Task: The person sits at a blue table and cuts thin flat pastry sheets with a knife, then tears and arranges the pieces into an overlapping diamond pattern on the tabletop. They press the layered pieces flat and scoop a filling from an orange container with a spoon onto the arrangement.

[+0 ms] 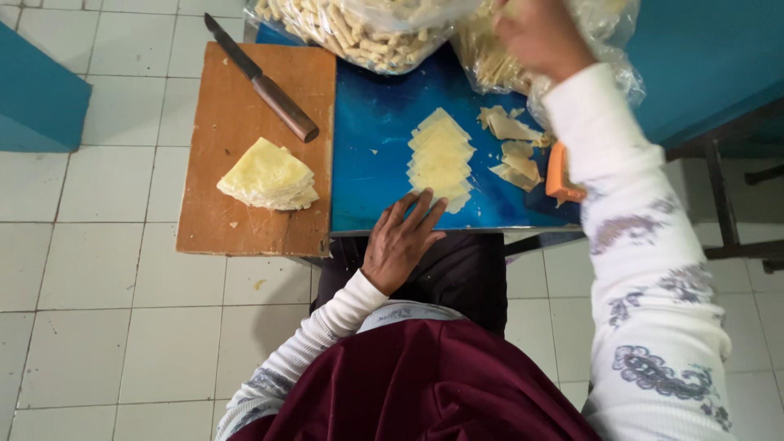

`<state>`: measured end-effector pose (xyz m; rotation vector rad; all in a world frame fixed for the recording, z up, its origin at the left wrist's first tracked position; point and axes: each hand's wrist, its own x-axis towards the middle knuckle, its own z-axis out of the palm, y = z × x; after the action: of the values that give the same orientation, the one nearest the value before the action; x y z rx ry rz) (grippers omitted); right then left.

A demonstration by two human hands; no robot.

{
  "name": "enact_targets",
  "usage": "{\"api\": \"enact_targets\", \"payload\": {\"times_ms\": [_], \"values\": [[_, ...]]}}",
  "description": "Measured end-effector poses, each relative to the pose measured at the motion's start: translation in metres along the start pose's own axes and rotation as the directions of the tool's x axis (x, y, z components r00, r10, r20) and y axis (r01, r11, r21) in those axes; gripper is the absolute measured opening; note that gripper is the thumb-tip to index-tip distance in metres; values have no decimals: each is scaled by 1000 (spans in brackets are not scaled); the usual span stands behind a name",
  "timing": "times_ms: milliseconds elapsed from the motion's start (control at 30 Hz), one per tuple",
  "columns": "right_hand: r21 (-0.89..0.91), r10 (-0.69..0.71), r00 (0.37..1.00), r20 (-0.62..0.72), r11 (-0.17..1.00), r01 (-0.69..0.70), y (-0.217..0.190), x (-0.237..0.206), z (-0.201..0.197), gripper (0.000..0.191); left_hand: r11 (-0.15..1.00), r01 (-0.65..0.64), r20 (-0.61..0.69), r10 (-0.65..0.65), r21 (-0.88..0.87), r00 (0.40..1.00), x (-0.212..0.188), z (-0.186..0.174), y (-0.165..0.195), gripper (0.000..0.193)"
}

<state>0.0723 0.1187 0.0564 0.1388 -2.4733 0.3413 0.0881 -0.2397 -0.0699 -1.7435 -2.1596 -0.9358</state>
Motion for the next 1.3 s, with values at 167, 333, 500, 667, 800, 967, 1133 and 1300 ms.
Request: {"api": "enact_targets", "payload": {"times_ms": [167,333,500,667,800,967,1133,1300], "values": [[-222,416,909,18,888,-402,36,-81,-79,25,1000,-9,5,9,28,1000,1,-2,4,58],[-464,631,768,112,716,-521,38,-158,-88,16,999,-5,-34,6,36,999,2,-5,7,57],[-544,671,739,61,643,-539,36,-170,-64,19,998,7,-73,-12,-63,997,8,-9,5,46],[-530,657,754,-1,639,-557,36,-166,-66,8,975,184,-184,-205,-124,961,15,-14,2,35],[-482,635,768,-83,649,-589,32,-163,-70,7,960,272,-205,-280,-68,938,24,-13,0,32],[-409,637,765,-92,677,-612,29,-154,-60,4,944,325,-187,-329,-53,925,29,-5,1,29],[-217,732,681,-31,660,-719,36,-156,-57,5,942,328,-192,-335,-67,922,29,-1,-3,29],[-46,748,663,-23,662,-748,45,-169,-71,6,950,309,-251,-310,-45,917,28,-1,-7,29]]}}
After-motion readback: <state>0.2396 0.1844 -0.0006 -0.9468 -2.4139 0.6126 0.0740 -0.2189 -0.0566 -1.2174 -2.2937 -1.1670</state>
